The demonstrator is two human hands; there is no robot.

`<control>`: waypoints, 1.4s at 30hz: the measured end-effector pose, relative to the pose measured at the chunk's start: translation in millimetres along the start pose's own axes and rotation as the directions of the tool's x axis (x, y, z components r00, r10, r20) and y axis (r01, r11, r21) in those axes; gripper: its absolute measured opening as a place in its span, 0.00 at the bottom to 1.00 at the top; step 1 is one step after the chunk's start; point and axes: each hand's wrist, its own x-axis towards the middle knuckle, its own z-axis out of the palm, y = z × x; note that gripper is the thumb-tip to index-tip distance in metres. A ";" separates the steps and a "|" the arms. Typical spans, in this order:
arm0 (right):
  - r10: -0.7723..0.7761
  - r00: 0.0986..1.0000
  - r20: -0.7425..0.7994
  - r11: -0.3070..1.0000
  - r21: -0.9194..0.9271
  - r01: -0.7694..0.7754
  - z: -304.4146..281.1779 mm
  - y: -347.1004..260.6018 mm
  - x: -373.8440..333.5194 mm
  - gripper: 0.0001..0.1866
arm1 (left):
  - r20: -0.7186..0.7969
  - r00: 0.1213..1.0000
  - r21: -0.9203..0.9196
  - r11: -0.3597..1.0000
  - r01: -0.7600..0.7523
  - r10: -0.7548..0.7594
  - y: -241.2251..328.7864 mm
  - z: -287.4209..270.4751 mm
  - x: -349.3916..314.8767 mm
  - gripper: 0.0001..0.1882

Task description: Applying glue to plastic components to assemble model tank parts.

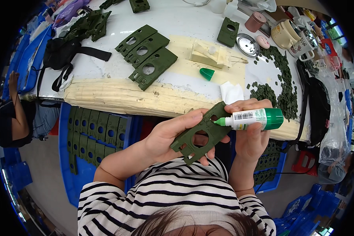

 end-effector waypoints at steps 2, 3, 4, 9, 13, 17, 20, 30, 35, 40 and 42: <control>0.002 1.000 -0.002 1.000 -0.004 -0.002 0.1 -0.5 0.0 0.21 | 0.003 1.000 -0.005 1.000 -0.001 0.001 0.2 0.2 0.2 0.27; 0.004 1.000 -0.003 1.000 -0.006 -0.004 0.1 -0.7 0.1 0.21 | 0.000 1.000 -0.006 1.000 -0.001 0.001 0.3 0.2 0.1 0.27; -0.001 1.000 -0.001 1.000 -0.002 0.001 -0.2 -0.3 0.1 0.21 | -0.002 1.000 -0.006 1.000 -0.001 0.001 0.4 0.2 0.1 0.27; 0.000 1.000 -0.002 1.000 0.006 0.000 0.8 -0.9 0.6 0.21 | -0.008 1.000 -0.008 1.000 -0.003 0.003 0.3 0.9 0.0 0.28; -0.004 1.000 0.002 1.000 -0.004 0.004 0.2 -0.2 0.5 0.21 | -0.015 1.000 -0.008 1.000 -0.003 0.003 0.9 1.7 0.0 0.28; -0.002 1.000 0.005 1.000 -0.003 0.002 0.3 -0.7 0.5 0.21 | -0.019 1.000 -0.009 1.000 -0.004 0.003 0.5 1.3 -0.2 0.28; -0.003 1.000 0.007 1.000 -0.013 0.003 0.5 -1.8 0.7 0.21 | -0.021 1.000 -0.005 1.000 -0.003 0.003 1.0 2.2 -0.2 0.28; 0.061 0.998 -0.008 0.997 0.053 -0.060 -4.0 0.2 2.3 0.21 | 0.001 1.000 0.026 1.000 -0.012 0.012 1.9 1.0 0.7 0.28; 0.138 0.986 -0.098 0.962 0.252 -0.109 -14.0 -1.9 11.9 0.19 | -0.003 0.990 0.095 0.986 -0.137 0.138 9.1 9.2 2.0 0.29; 0.024 0.991 -0.130 0.988 0.152 -0.004 -5.2 -10.0 28.0 0.22 | 0.049 0.948 0.254 0.914 -0.316 0.314 33.8 11.2 16.6 0.30; -0.011 0.991 -0.137 0.995 0.092 0.024 -0.9 -10.8 36.2 0.25 | 0.052 0.916 0.380 0.840 -0.387 0.399 50.5 16.3 24.0 0.30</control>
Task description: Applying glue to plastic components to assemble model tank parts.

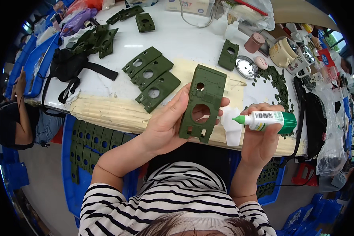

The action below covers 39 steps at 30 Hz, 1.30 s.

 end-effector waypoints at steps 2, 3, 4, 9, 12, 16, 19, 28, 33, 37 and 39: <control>-0.012 1.000 0.023 0.999 -0.031 0.012 4.7 -0.6 7.9 0.25 | 0.010 0.997 0.050 0.996 -0.077 0.077 8.8 -3.4 11.5 0.30; -0.016 0.999 0.034 0.999 -0.047 0.018 6.8 -0.3 12.6 0.25 | 0.036 0.997 0.074 0.994 -0.078 0.075 15.9 -5.4 17.1 0.31; -0.035 0.999 0.023 0.996 -0.076 0.036 6.3 -0.1 14.9 0.26 | 0.064 0.996 0.087 0.994 -0.072 0.067 21.2 -7.2 22.3 0.32; -0.114 0.993 0.027 0.991 -0.069 0.116 10.9 -5.8 40.3 0.24 | 0.097 0.992 0.157 0.983 -0.094 0.080 52.2 -19.0 59.9 0.36; -0.143 0.987 0.067 0.988 -0.041 0.146 21.3 -11.6 62.7 0.24 | 0.148 0.983 0.126 0.984 -0.127 0.108 70.2 -23.0 77.1 0.33; -0.111 0.977 0.180 0.988 -0.084 0.128 32.0 -11.7 94.5 0.23 | 0.199 0.978 0.070 0.995 -0.076 0.061 77.2 -31.1 87.5 0.29; -0.022 0.975 0.222 0.994 -0.099 0.045 32.9 -3.6 105.0 0.21 | 0.227 0.974 0.079 0.997 -0.020 0.002 83.1 -34.6 92.0 0.27; 0.074 0.974 0.215 0.994 -0.099 -0.054 37.0 24.0 83.9 0.17 | 0.180 0.981 0.089 0.995 0.051 -0.067 71.4 -57.3 80.1 0.26; 0.010 0.968 0.252 0.988 -0.153 0.030 37.3 29.9 81.4 0.18 | 0.149 0.986 0.093 0.994 0.064 -0.078 72.2 -58.0 75.3 0.25; 0.026 0.972 0.234 0.987 -0.159 0.011 36.5 29.7 81.5 0.19 | 0.150 0.986 0.101 0.993 0.056 -0.071 70.6 -58.5 77.1 0.25; 0.021 0.972 0.235 0.987 -0.160 0.017 36.4 30.0 81.4 0.19 | 0.154 0.986 0.108 0.993 0.044 -0.061 70.1 -59.2 76.9 0.25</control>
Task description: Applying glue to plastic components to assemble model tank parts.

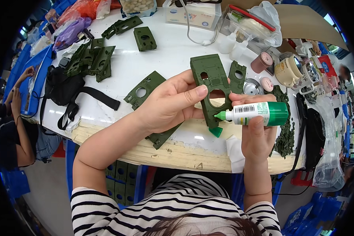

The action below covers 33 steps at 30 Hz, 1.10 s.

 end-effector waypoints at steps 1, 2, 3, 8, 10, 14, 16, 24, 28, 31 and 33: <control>-0.001 1.000 -0.002 1.000 -0.002 0.001 0.5 0.0 0.0 0.19 | -0.001 1.000 0.002 1.000 -0.002 0.002 -0.2 0.0 -0.1 0.25; -0.001 1.000 -0.005 1.000 -0.004 0.001 1.0 -0.2 0.0 0.19 | -0.002 1.000 0.004 1.000 -0.003 0.003 0.0 0.2 -0.4 0.25; 0.007 1.000 -0.008 1.000 -0.001 -0.007 1.7 -0.6 -0.2 0.19 | -0.003 1.000 0.007 1.000 -0.005 0.005 -0.2 0.3 -0.5 0.25; 0.005 1.000 -0.002 1.000 -0.010 -0.005 1.1 -0.7 -0.5 0.19 | 0.002 1.000 -0.004 1.000 0.001 -0.001 -0.3 0.0 -0.6 0.25; 0.004 1.000 -0.001 1.000 -0.015 -0.004 1.4 -1.2 -0.6 0.19 | -0.004 1.000 -0.004 1.000 0.005 -0.005 -0.3 0.1 -0.8 0.25; 0.009 1.000 -0.007 1.000 -0.017 -0.009 2.1 -0.9 -1.0 0.19 | -0.003 1.000 0.009 1.000 0.005 -0.005 -0.3 -0.3 -1.1 0.25; 0.005 1.000 -0.003 1.000 -0.019 -0.005 1.9 -0.8 -1.1 0.19 | -0.002 1.000 0.012 1.000 0.005 -0.005 -0.2 -0.3 -0.9 0.25; -0.006 1.000 0.005 0.999 -0.043 0.006 1.0 -0.2 -0.4 0.19 | -0.002 1.000 0.011 1.000 -0.001 0.001 -1.1 -0.9 -0.6 0.25; 0.018 1.000 -0.001 0.999 0.033 -0.018 0.6 -1.4 0.8 0.18 | -0.001 1.000 -0.010 1.000 0.011 -0.011 -0.3 -0.5 -0.7 0.25; 0.027 1.000 -0.010 0.999 0.028 -0.026 1.6 -1.8 -0.6 0.18 | -0.003 1.000 -0.009 1.000 0.021 -0.021 1.1 0.1 -0.9 0.25; 0.026 1.000 -0.006 1.000 0.000 -0.026 2.0 -2.1 -1.1 0.18 | 0.000 1.000 0.002 1.000 0.019 -0.019 1.3 -0.7 -0.8 0.25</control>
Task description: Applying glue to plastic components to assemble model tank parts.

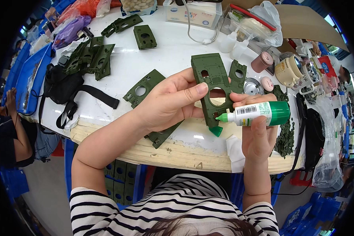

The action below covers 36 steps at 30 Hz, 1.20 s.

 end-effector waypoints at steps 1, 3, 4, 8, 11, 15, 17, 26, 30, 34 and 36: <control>-0.002 1.000 0.005 1.000 -0.009 0.002 -0.3 -0.4 0.1 0.18 | -0.003 1.000 0.004 1.000 0.001 -0.001 0.2 0.2 -0.1 0.25; -0.007 1.000 0.012 1.000 -0.026 0.008 -0.8 -0.4 0.1 0.18 | -0.008 1.000 0.013 1.000 0.004 -0.004 0.8 1.0 -0.2 0.25; -0.010 1.000 0.014 0.999 -0.032 0.011 -1.1 0.0 0.1 0.18 | -0.009 1.000 0.011 1.000 0.002 -0.002 0.5 0.9 -0.2 0.25; -0.010 1.000 0.012 1.000 -0.015 0.010 -1.2 0.2 -0.1 0.18 | -0.001 1.000 0.008 1.000 -0.006 0.006 0.8 1.2 -0.1 0.25; -0.010 1.000 0.006 1.000 0.002 0.010 -0.7 0.6 -0.8 0.18 | -0.002 1.000 -0.002 1.000 -0.007 0.007 0.5 0.9 -0.1 0.25; -0.011 1.000 0.017 1.000 -0.008 0.011 -1.1 0.7 -0.3 0.18 | -0.003 1.000 0.004 1.000 -0.005 0.005 -0.1 -0.3 0.2 0.25; -0.012 1.000 0.017 1.000 -0.007 0.012 -0.9 0.6 -0.2 0.18 | -0.007 1.000 0.010 1.000 -0.005 0.006 -0.1 -0.3 0.4 0.24; -0.007 1.000 0.021 1.000 -0.008 0.007 -1.9 1.5 -0.7 0.18 | -0.011 1.000 0.020 1.000 -0.005 0.005 0.1 -0.3 -0.1 0.24; -0.017 1.000 0.017 1.000 -0.008 0.017 -2.1 1.2 -0.1 0.19 | -0.017 1.000 0.022 1.000 -0.005 0.005 -0.7 -0.9 -0.4 0.24; 0.024 0.997 -0.076 0.992 0.125 -0.015 -11.1 -3.5 4.0 0.20 | -0.012 1.000 0.012 1.000 -0.011 0.011 0.3 3.4 0.7 0.24; -0.013 0.993 -0.114 0.981 0.190 0.034 -17.5 -1.2 5.7 0.21 | -0.001 1.000 0.012 1.000 -0.013 0.013 2.1 4.6 -0.3 0.24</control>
